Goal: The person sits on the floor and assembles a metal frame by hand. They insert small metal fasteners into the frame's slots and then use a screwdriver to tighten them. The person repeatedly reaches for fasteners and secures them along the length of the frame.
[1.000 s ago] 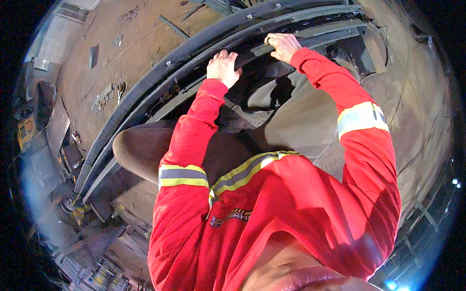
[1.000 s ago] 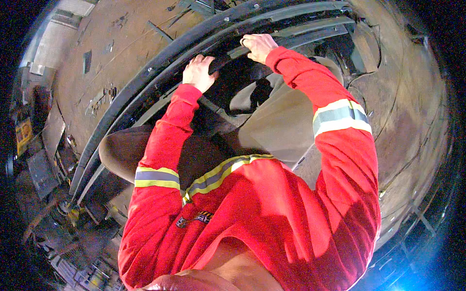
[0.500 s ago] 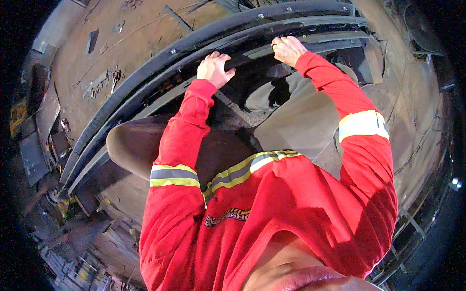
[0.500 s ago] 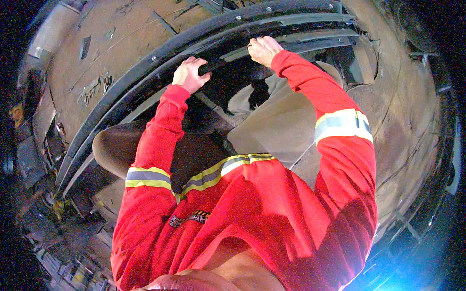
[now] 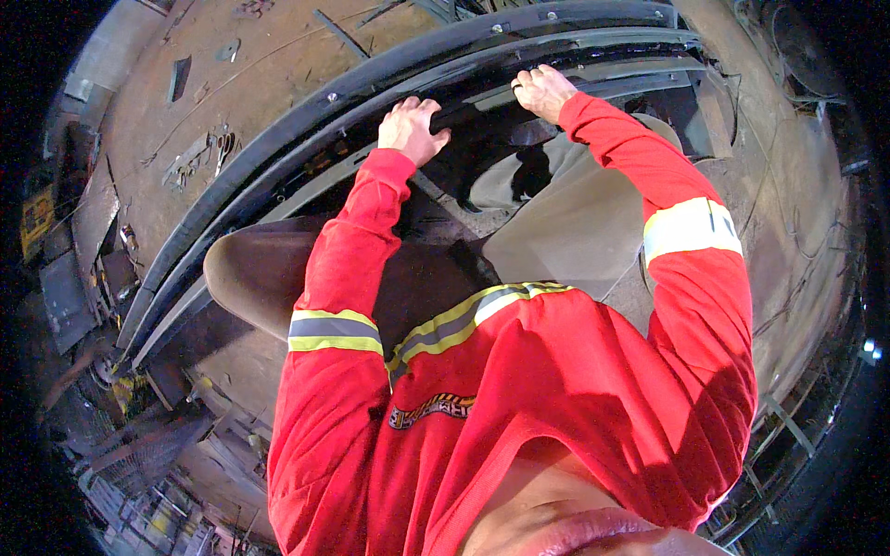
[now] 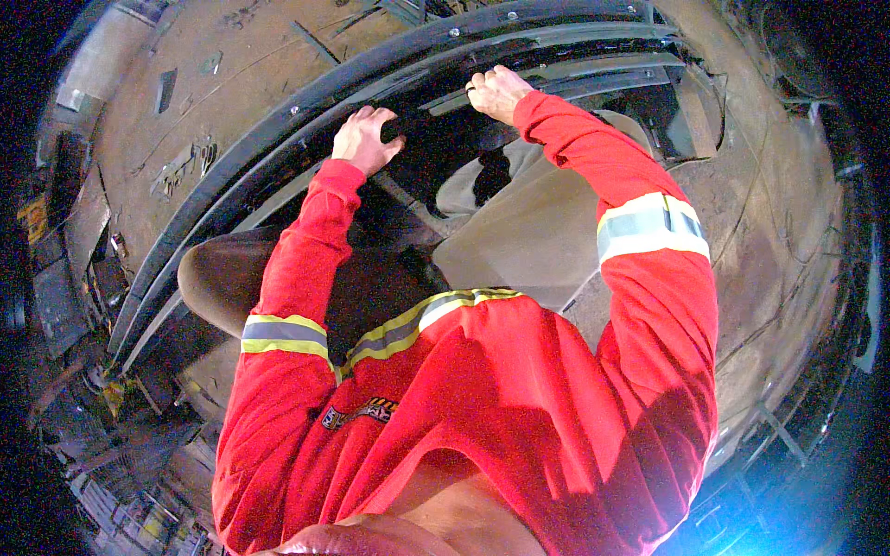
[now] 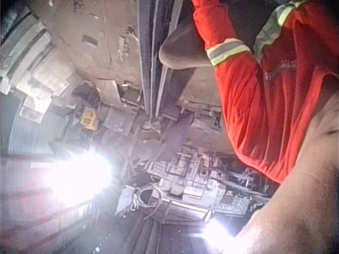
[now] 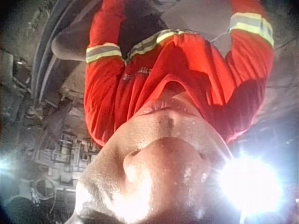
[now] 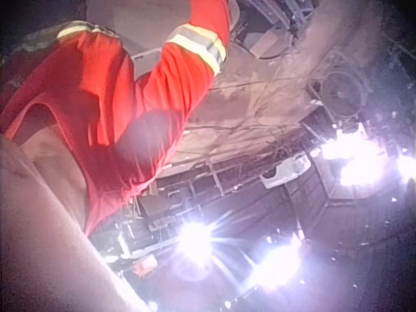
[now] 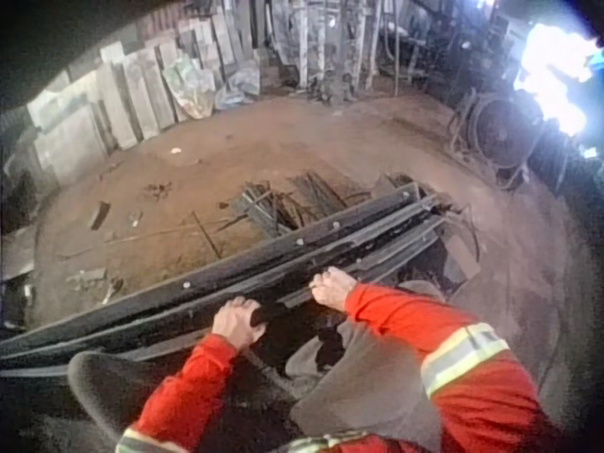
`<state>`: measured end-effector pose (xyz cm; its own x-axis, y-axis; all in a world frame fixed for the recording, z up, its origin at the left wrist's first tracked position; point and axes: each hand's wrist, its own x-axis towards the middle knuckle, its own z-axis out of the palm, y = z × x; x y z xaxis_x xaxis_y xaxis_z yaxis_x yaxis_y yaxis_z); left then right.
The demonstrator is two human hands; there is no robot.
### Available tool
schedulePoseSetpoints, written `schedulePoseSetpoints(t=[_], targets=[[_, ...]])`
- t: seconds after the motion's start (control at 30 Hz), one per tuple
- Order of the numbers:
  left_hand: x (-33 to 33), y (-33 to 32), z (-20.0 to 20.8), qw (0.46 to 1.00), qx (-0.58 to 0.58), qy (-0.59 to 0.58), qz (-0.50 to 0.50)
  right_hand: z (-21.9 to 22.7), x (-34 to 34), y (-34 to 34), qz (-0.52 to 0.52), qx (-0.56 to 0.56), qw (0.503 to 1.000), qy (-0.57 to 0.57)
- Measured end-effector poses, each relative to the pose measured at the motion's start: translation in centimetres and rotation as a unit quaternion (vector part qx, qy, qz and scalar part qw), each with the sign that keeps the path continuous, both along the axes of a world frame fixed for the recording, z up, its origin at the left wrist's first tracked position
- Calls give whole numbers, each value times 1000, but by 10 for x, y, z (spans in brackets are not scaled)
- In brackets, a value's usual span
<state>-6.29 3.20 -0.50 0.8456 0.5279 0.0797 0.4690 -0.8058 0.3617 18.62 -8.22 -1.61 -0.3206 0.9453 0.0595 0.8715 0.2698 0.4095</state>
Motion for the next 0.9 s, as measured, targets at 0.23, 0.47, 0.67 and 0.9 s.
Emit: schedulePoseSetpoints(t=[0.23,0.47,0.67,0.9], targets=[[1,0,0,1000,-2,2,7,4,3,-1,-37,11,999,33],[1,-3,-2,1000,1,-15,9,-7,19,-2,15,12,993,115],[3,-10,-8,998,57,-7,23,-4,25,2,55,32,989,132],[17,-26,-8,991,110,51,57,-5,29,1,68,13,983,173]])
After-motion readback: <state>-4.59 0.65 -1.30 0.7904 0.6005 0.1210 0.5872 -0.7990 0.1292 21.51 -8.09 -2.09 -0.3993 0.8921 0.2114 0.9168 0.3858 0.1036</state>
